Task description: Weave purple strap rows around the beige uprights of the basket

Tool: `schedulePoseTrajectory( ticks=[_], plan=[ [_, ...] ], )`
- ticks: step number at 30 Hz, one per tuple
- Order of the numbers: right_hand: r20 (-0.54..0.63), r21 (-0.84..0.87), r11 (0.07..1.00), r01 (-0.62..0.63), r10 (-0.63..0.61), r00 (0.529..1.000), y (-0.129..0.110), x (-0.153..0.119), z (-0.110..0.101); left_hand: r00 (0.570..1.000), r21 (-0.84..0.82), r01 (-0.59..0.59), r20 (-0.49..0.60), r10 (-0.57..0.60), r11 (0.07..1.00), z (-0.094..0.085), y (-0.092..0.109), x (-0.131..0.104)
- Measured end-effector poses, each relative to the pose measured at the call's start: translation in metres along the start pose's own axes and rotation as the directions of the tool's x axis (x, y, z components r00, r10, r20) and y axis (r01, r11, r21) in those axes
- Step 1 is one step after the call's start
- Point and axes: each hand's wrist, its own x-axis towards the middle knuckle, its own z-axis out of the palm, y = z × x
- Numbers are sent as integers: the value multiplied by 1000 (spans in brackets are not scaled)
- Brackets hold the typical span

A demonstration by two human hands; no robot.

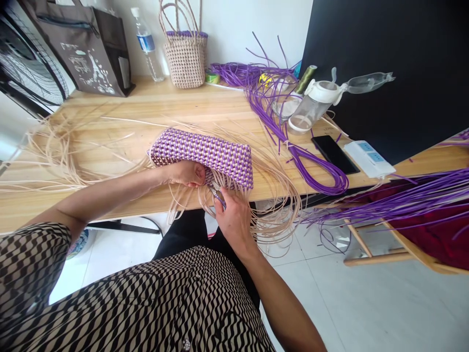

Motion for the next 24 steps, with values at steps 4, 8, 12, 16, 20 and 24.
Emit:
schedulePoseTrajectory(
  ticks=[4,8,12,16,20,24],
  plan=[
    [5,106,993,-56,55,998,3,-1,6,1000,15,7,-13,-7,1000,0,-2,1],
    [-56,199,977,-78,90,994,4,-9,15,1000,10,26,-14,-26,1000,-1,-4,2],
    [-142,233,972,-35,70,987,2,-16,23,1000,-10,7,18,-7,1000,-3,-5,3],
    [-209,241,971,13,39,977,2,-20,28,1000,9,16,-5,-16,1000,-3,-1,2],
    [-247,236,971,32,28,969,3,-22,32,999,24,19,25,-20,1000,-3,-1,5],
    [-257,235,970,52,10,966,5,-22,33,998,36,-3,57,1,999,-6,-3,8]
  ],
)
